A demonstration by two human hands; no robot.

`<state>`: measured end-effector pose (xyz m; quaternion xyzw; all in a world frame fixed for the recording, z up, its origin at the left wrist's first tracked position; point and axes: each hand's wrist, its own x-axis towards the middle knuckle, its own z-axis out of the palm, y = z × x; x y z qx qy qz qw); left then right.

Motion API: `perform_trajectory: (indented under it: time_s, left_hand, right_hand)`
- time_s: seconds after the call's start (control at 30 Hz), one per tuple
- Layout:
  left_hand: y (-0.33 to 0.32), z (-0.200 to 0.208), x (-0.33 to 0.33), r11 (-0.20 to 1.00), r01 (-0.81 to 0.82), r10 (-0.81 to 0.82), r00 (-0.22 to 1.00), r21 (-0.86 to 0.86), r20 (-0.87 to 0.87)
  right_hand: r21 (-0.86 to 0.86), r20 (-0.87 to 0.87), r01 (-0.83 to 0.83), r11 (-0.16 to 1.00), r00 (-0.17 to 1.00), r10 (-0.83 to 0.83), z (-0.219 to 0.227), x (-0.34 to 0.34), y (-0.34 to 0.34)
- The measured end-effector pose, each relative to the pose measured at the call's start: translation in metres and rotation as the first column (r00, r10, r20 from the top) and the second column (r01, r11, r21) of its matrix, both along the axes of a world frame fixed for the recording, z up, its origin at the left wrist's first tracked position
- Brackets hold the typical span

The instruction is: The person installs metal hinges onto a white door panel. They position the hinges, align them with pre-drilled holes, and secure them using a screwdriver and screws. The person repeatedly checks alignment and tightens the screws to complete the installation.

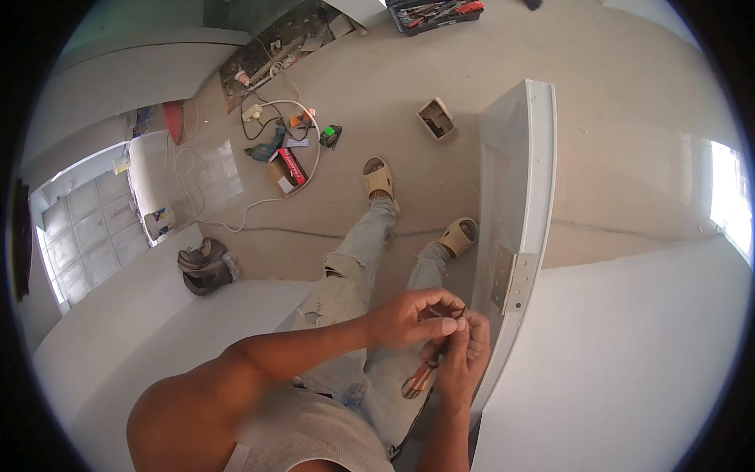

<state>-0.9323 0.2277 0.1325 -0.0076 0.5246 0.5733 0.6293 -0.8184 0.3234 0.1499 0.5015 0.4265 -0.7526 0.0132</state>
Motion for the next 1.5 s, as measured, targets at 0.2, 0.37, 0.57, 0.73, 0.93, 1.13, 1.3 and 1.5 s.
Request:
perform_trajectory:
  time_s: [0.2,0.37,0.57,0.73,0.93,1.13,1.3,1.5]
  left_hand:
    - [-0.023,-0.018,0.02,0.99,-0.017,0.057,0.954,-0.137,0.294]
    - [-0.031,-0.026,0.045,0.969,-0.122,0.218,0.835,-0.216,0.506]
    - [-0.044,-0.02,0.065,0.962,-0.042,0.214,0.732,-0.27,0.646]
    - [-0.061,-0.001,0.071,0.914,0.001,0.322,0.608,-0.407,0.725]
    - [-0.05,0.017,0.065,0.847,-0.129,0.431,0.735,-0.516,0.523]
    - [-0.004,0.033,0.064,0.891,-0.182,0.393,0.767,-0.416,0.507]
    - [0.042,0.054,0.062,0.929,-0.166,0.328,0.786,-0.332,0.525]
    - [0.057,0.064,0.068,0.899,-0.105,0.322,0.817,-0.426,0.478]
  right_hand:
    - [-0.233,0.108,-0.024,0.972,0.993,0.05,0.005,0.002,-0.016]
    - [-0.404,0.204,0.243,0.882,0.964,-0.173,0.008,0.016,-0.023]
    - [-0.458,0.339,0.451,0.766,0.885,-0.319,0.019,0.039,-0.039]
    - [-0.423,0.256,0.311,0.851,0.942,-0.217,0.045,0.074,-0.067]
    - [-0.325,0.08,-0.303,0.896,0.935,0.345,0.125,0.122,-0.065]
    - [0.152,0.392,-0.306,0.94,0.892,0.227,0.177,0.118,-0.039]
    - [0.514,0.301,-0.243,0.822,0.949,0.092,0.185,0.125,-0.016]
    - [0.654,0.266,-0.238,0.718,0.961,0.076,0.19,0.125,-0.006]
